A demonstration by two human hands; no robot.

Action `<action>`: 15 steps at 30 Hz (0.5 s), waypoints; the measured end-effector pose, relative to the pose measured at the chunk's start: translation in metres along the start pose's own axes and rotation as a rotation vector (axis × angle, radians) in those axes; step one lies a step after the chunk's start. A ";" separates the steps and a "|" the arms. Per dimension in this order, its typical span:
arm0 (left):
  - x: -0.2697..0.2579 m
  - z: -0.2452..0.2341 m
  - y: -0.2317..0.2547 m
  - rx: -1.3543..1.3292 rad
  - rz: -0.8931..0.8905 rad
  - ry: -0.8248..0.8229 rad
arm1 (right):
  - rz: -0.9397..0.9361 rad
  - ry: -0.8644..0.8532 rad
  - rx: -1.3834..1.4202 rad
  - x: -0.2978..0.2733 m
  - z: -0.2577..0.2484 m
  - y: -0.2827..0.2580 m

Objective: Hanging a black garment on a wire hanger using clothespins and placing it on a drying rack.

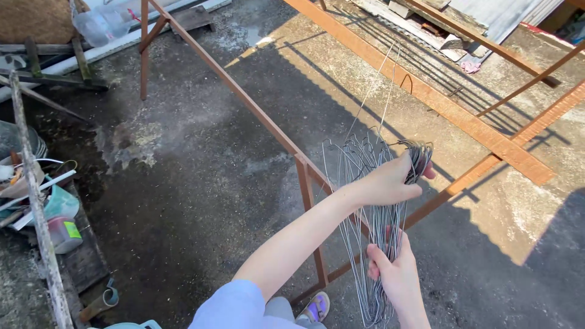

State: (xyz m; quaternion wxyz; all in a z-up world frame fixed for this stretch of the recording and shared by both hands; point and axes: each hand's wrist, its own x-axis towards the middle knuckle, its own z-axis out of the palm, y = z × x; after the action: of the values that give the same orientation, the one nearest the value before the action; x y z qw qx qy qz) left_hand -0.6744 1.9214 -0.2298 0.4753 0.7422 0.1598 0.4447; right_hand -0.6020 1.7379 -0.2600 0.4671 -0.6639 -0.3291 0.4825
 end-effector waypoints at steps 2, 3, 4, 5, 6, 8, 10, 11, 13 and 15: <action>0.025 -0.003 -0.011 0.173 -0.096 -0.108 | 0.003 -0.011 0.046 0.022 -0.007 -0.002; 0.034 -0.002 -0.020 0.168 -0.090 -0.117 | 0.001 0.001 0.049 0.027 -0.010 -0.010; 0.043 0.000 -0.029 0.270 -0.135 -0.119 | 0.017 0.016 0.080 0.031 -0.013 -0.019; 0.053 0.001 -0.039 0.370 -0.182 -0.120 | 0.037 0.031 0.110 0.037 -0.016 -0.029; 0.065 -0.004 -0.030 0.362 -0.177 -0.129 | 0.037 0.045 0.112 0.045 -0.018 -0.036; 0.089 -0.021 -0.009 0.588 -0.154 -0.048 | 0.070 0.082 0.158 0.061 -0.015 -0.052; 0.119 -0.028 0.007 0.641 -0.183 -0.039 | 0.053 0.103 0.190 0.075 -0.030 -0.055; 0.131 -0.038 0.016 0.704 -0.222 -0.016 | 0.038 0.104 0.217 0.081 -0.030 -0.054; 0.157 -0.051 0.016 0.696 -0.221 -0.022 | 0.039 0.145 0.252 0.086 -0.027 -0.065; 0.184 -0.064 0.020 0.684 -0.225 -0.025 | 0.043 0.184 0.283 0.093 -0.028 -0.072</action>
State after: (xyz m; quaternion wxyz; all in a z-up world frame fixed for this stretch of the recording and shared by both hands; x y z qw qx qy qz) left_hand -0.6284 2.0687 -0.1092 0.2470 0.8415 0.3742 0.3015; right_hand -0.5450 1.8366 -0.2205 0.5737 -0.6397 -0.1992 0.4711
